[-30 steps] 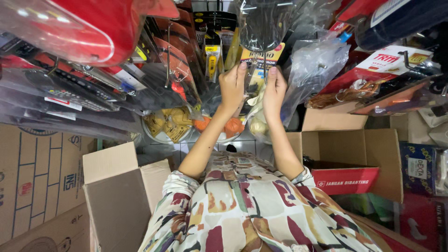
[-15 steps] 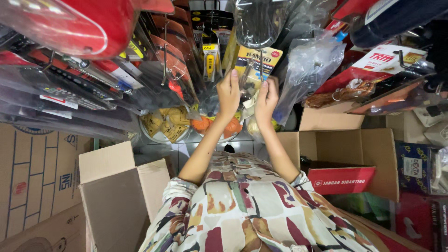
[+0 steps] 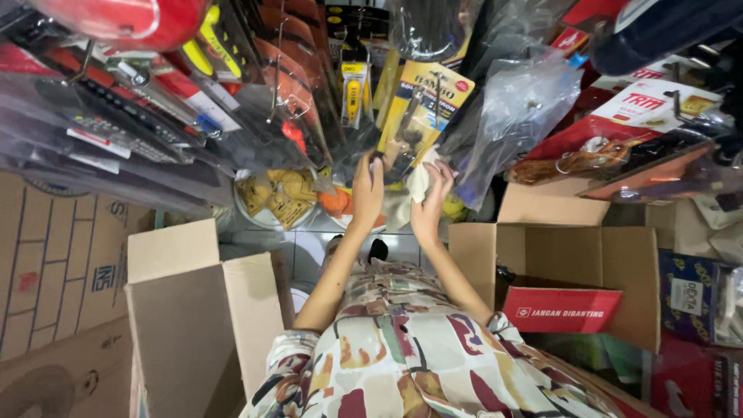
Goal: The person wipes various packaged hardware items, including soldering irons and tools, with a cloth and organizes them into cardboard boxes.
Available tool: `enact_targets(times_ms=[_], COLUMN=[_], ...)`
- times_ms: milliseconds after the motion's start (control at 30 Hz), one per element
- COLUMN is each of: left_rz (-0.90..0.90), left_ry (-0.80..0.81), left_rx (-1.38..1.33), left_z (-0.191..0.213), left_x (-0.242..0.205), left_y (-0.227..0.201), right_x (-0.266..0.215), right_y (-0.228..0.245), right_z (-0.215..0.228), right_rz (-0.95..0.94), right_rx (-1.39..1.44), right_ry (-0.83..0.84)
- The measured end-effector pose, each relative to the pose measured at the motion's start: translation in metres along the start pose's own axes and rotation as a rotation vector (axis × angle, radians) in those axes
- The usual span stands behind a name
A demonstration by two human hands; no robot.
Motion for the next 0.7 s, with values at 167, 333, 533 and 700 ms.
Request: enact_targets(times_ms=[167,333,533,700], left_rz=[0.011,0.074,-0.008,0.048], left_ry=[0.068,0.144,0.211,0.247], left_rx=[0.075,0.094,0.087,0.071], left_z=[0.017,0.025,0.057,0.112], left_x=[-0.045,-0.096,-0.161,-0.251], left_y=[0.028,0.043,0.005,-0.033], right_x=[-0.047,-0.108,-0.173,-0.23], right_y=[-0.016,-0.064,-0.053,0.023], right_z=[-0.012,-0.04,-0.04,-0.014], right_rz=[0.05,-0.136,-0.294,-0.222], right_rx=[0.094,0.157,0.234,0.456], right_ry=[0.173,0.404,0.559,0.582])
Point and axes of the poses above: each hand's wrist, its own x-axis towards the middle knuckle, its own z-axis out of the back of the hand, y = z × x, the point moved 9 cm from there along x, towards the middle knuckle
